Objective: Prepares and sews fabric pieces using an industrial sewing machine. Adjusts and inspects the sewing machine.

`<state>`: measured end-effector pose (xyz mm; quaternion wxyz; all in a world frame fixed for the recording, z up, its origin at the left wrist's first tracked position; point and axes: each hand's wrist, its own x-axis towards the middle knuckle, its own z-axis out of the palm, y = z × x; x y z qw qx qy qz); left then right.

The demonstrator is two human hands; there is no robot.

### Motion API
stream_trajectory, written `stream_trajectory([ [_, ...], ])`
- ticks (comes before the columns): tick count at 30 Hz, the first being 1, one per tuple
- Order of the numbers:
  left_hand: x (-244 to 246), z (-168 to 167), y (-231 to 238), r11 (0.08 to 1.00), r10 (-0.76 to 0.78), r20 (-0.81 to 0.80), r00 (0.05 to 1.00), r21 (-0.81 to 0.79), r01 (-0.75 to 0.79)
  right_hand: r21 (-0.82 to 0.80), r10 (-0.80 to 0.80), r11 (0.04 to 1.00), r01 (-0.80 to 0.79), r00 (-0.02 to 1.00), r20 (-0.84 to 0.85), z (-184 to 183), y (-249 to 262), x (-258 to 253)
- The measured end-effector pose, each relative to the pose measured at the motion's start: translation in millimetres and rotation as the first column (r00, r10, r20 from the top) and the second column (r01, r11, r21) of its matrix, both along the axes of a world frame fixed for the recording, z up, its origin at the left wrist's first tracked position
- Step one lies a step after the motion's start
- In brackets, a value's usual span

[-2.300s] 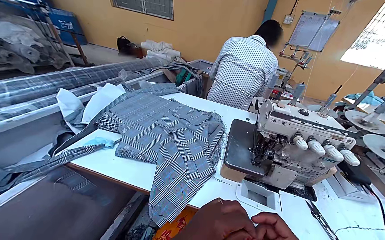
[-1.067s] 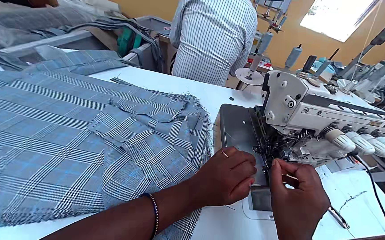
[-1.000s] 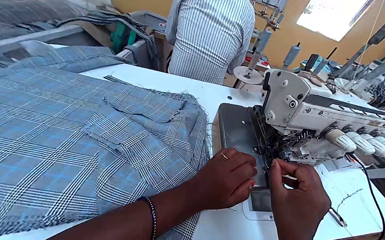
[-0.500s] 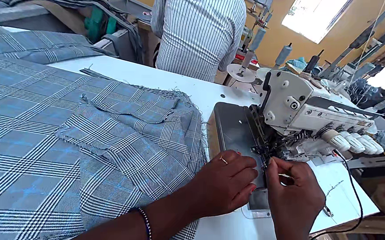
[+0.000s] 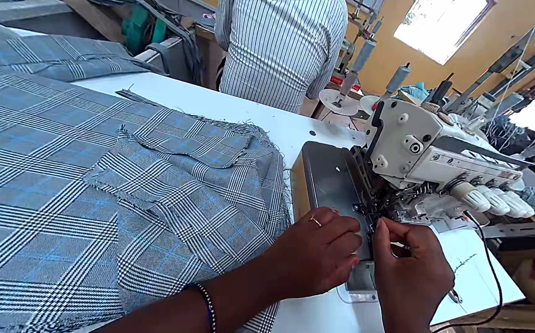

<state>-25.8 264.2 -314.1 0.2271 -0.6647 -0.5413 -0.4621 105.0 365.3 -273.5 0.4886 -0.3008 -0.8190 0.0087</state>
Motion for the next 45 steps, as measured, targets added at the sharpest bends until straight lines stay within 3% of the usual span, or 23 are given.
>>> stream_trajectory([
  [12,-0.4,0.7,-0.8,1.000,-0.009,0.002,1.000,-0.006,0.009,0.065,-0.052,0.997,0.047,0.996,0.072,5.9,-2.2,-3.0],
  [22,-0.9,1.0,-1.7,1.000,-0.004,-0.015,1.000,-0.001,0.004,0.115,-0.065,0.993,0.037,0.967,0.246,19.9,-0.9,-1.4],
  [45,-0.9,2.8,-2.9,1.000,-0.004,-0.026,1.000,-0.014,0.004,0.108,0.005,0.994,-0.034,0.966,0.260,24.2,-3.6,4.7],
])
